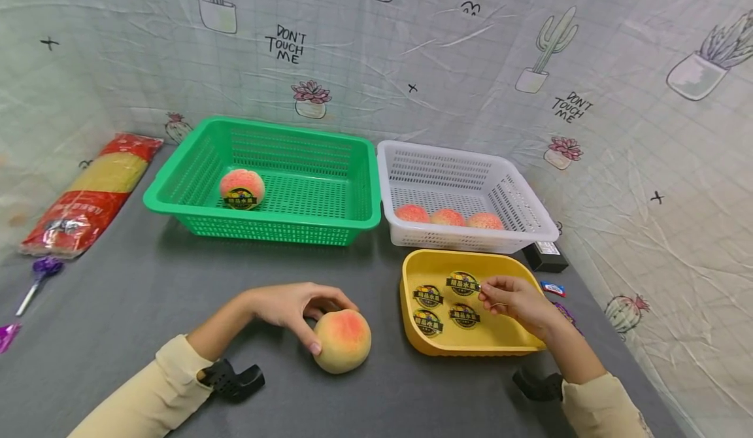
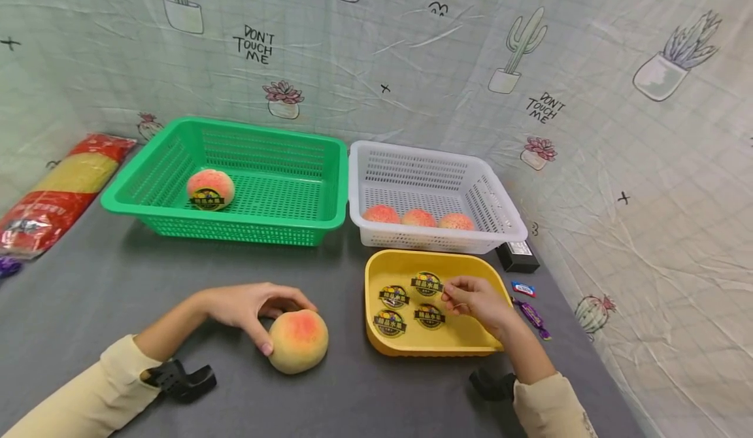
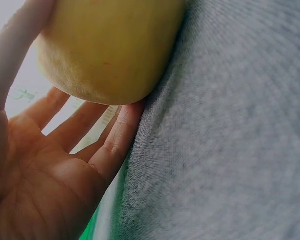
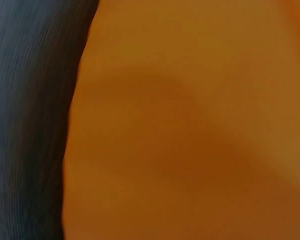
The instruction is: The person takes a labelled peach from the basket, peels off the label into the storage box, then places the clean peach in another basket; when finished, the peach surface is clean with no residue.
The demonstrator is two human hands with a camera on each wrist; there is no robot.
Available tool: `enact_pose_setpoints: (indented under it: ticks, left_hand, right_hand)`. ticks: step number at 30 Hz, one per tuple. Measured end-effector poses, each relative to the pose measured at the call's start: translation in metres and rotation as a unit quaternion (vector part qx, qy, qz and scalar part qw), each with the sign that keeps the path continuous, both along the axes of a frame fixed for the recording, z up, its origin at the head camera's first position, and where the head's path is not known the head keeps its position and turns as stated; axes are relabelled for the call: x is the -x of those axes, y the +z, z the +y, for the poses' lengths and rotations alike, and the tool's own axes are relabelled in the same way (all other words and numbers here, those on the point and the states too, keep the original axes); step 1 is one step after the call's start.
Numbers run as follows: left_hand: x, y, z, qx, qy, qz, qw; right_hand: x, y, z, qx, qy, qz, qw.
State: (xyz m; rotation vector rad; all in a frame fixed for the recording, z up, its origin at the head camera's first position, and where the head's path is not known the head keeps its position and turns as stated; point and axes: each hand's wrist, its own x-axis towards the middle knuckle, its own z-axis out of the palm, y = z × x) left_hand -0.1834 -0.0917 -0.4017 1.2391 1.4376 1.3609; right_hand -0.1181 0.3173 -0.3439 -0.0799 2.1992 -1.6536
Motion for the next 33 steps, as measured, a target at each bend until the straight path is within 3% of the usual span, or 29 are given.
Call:
enact_pose_setpoints:
  ticks: [4, 8, 18, 26, 33]
  left_hand:
    - [-0.001, -0.001, -0.001, -0.003, 0.001, -0.004, 1.0]
    - [-0.001, -0.002, -0.002, -0.005, 0.001, -0.005, 1.0]
    - [-0.001, -0.003, -0.001, 0.0, 0.001, -0.012, 0.9999]
    - [0.0, -0.001, 0.0, -0.003, -0.003, -0.009, 0.9999]
    - [0.0, 0.0, -0.001, 0.006, -0.004, 0.0, 1.0]
  right_hand:
    - [0.012, -0.012, 0.003, -0.08, -0.012, -0.016, 0.997]
    - [0.019, -0.018, -0.003, -0.146, -0.013, 0.01, 0.989]
    - [0.018, -0.02, -0.007, -0.222, -0.048, 0.063, 0.972]
    - [0.016, -0.019, -0.002, -0.216, -0.076, 0.064, 0.971]
    - [0.006, -0.009, -0.004, -0.101, -0.1, 0.059, 0.988]
